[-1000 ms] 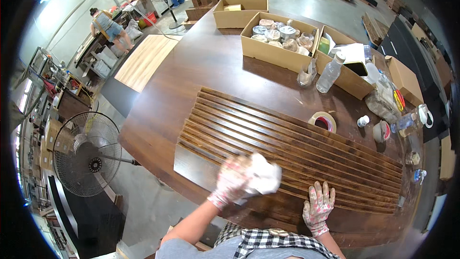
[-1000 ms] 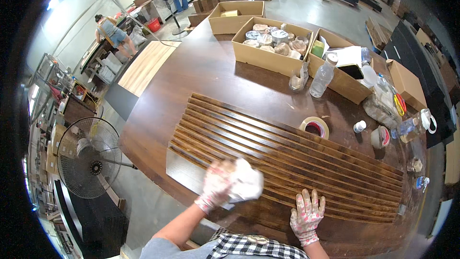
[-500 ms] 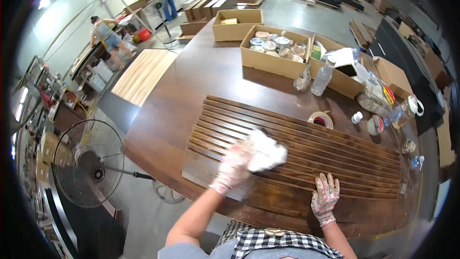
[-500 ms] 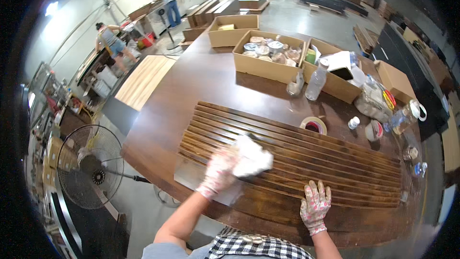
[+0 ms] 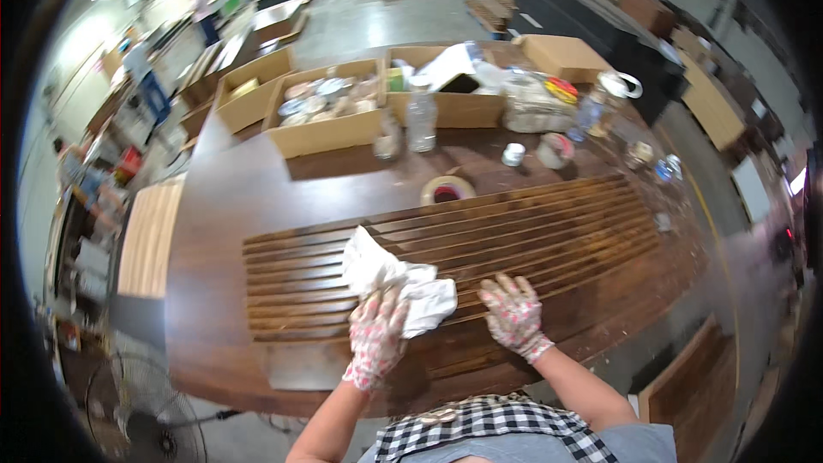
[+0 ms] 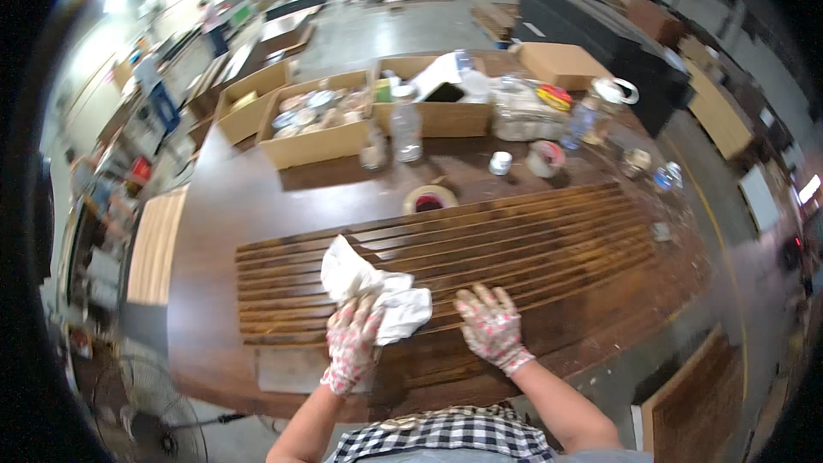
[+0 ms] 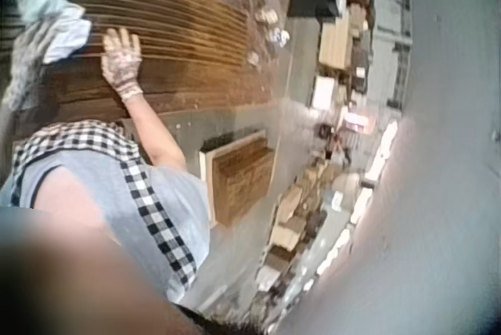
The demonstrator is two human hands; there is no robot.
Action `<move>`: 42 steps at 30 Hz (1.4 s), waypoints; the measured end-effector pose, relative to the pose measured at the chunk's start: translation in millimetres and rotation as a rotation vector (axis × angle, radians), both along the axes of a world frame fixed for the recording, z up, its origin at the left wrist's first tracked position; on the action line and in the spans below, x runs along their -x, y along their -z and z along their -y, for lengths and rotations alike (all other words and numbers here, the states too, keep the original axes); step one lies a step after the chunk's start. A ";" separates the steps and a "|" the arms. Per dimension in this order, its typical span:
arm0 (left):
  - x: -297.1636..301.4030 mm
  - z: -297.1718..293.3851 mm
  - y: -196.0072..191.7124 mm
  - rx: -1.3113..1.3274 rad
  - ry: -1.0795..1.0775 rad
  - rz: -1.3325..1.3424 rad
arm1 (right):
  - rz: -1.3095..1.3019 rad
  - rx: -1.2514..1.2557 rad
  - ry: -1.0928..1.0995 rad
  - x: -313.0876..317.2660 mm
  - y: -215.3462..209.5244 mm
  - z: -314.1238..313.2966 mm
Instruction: Polishing wooden slats using a cloth and small sanding block or wax.
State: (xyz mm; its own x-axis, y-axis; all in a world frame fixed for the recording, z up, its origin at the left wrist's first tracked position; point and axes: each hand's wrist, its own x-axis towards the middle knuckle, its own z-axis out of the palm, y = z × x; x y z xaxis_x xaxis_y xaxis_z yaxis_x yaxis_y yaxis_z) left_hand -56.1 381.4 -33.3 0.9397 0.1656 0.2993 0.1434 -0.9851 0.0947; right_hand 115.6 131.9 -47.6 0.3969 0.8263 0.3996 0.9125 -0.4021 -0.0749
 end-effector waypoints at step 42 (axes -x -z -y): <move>-126.5 174.9 -16.4 0.049 -0.182 -0.237 | -0.967 -1.085 0.226 -327.0 -52.1 175.5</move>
